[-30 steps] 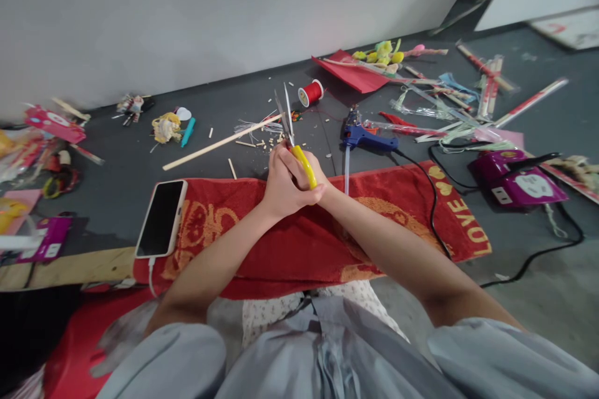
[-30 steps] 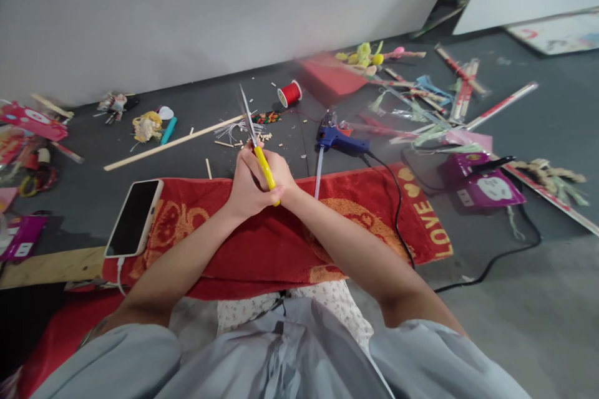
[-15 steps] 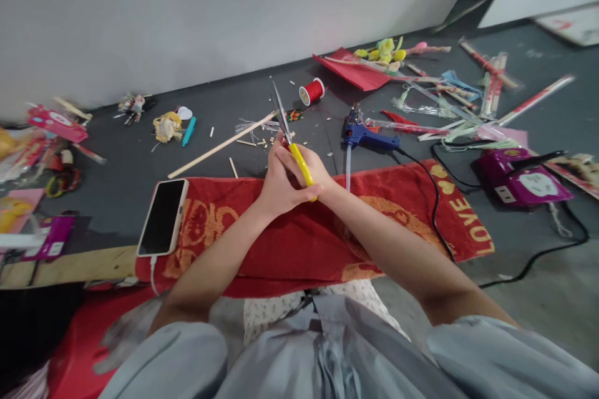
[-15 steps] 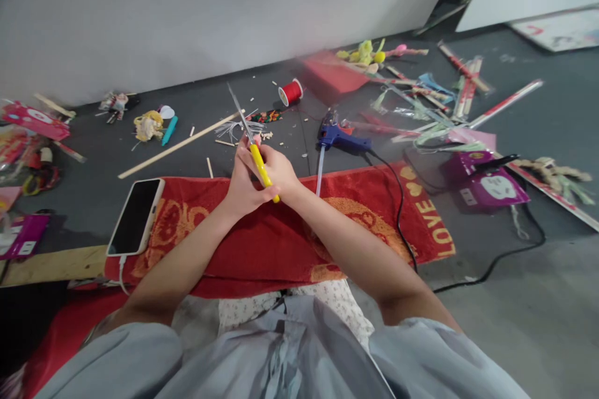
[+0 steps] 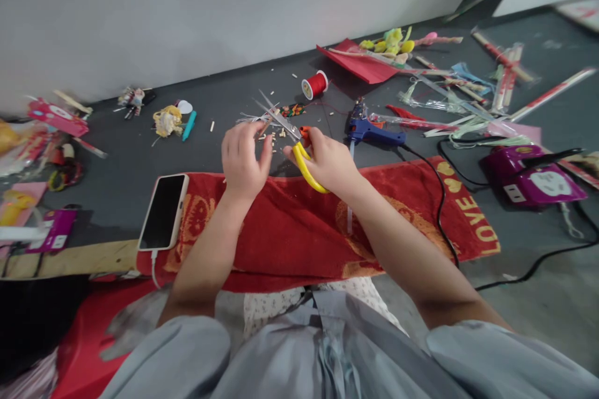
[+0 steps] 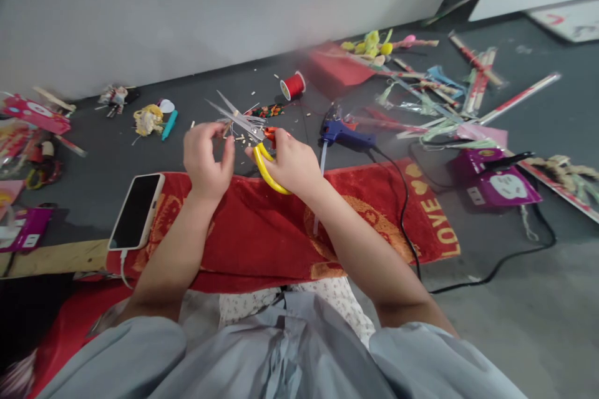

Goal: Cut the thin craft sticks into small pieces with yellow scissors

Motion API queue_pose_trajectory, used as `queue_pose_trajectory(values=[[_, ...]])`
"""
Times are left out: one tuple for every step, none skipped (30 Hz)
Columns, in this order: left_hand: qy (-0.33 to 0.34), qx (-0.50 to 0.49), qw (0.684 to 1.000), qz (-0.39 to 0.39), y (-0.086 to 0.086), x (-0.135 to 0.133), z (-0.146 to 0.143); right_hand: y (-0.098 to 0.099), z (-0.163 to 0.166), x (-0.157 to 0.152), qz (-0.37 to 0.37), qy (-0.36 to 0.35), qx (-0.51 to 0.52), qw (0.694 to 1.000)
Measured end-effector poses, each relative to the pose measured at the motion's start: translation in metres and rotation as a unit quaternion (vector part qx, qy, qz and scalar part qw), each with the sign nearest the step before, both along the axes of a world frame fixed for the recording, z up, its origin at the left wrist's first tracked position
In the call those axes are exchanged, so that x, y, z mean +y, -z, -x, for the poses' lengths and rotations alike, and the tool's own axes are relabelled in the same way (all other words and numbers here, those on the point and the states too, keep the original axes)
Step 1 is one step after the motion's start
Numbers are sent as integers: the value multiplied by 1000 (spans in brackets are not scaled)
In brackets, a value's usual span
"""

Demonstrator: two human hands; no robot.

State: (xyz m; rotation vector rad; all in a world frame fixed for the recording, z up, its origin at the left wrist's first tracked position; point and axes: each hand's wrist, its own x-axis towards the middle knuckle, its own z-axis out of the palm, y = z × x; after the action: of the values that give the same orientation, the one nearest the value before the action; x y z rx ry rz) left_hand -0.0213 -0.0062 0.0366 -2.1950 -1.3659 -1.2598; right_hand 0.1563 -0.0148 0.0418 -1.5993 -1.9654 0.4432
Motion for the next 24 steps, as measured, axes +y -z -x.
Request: queue_pose_trajectory(values=[[3, 2, 1000, 17, 0, 2, 1, -1, 0, -1, -5, -1, -16, 1000], [3, 3, 1000, 26, 1, 3, 1, -2, -1, -2, -9, -2, -29, 1000], [1, 4, 1000, 25, 1, 4, 2, -3, -1, -3, -12, -5, -36, 999], [-2, 4, 1000, 16, 1, 4, 2, -4, -2, -3, -14, -9, -40, 999], [-3, 3, 1000, 4, 0, 4, 2, -5, -3, -4, -15, -15, -40, 999], [-3, 0, 1000, -7, 0, 3, 2, -6, -4, -4, -16, -21, -38, 999], [0, -3, 1000, -13, -1, 3, 2, -7, -5, -5, -18, -29, -33, 999], [5, -8, 1000, -16, -2, 2, 2, -7, -6, -5, -22, -38, -27, 999], [9, -15, 1000, -15, -4, 2, 1, -7, -7, -4, -26, -46, -20, 998], [13, -22, 1000, -11, -5, 1, 1, -7, -8, -4, -30, -52, -14, 998], [14, -29, 999, -6, -5, 1, 0, -7, -8, -4, -33, -57, -9, 998], [13, -33, 999, 0, -6, 0, 0, -7, -9, -3, -34, -59, -6, 998], [12, -36, 999, 9, -6, 0, -1, -7, -9, -3, -33, -61, -5, 998], [11, -38, 999, 16, -6, 0, -1, -6, -9, -3, -31, -62, -6, 998], [11, -39, 999, 23, -6, 1, -1, -6, -9, -2, -30, -63, -6, 998], [12, -39, 999, 28, -5, 1, -1, -5, -9, -2, -29, -63, -6, 998], [14, -39, 999, 33, -5, 1, -1, -5, -9, -2, -29, -62, -6, 998], [14, -39, 998, 38, -4, 2, 0, -5, -9, -2, -28, -61, -7, 998], [14, -39, 998, 45, -4, 2, 0, -5, -9, -2, -26, -59, -7, 998], [13, -39, 998, 53, -4, 2, 0, -4, -9, -2, -24, -59, -8, 998], [12, -38, 997, 61, -4, 2, 0, -4, -9, -2, -21, -59, -8, 998], [10, -37, 997, 66, -4, 1, 0, -5, -9, -2, -17, -59, -8, 998], [8, -34, 997, 68, -4, 1, 0, -5, -9, -2, -15, -59, -8, 998], [4, -28, 997, 67, -4, 1, 0, -4, -9, -2, -13, -60, -8, 998]])
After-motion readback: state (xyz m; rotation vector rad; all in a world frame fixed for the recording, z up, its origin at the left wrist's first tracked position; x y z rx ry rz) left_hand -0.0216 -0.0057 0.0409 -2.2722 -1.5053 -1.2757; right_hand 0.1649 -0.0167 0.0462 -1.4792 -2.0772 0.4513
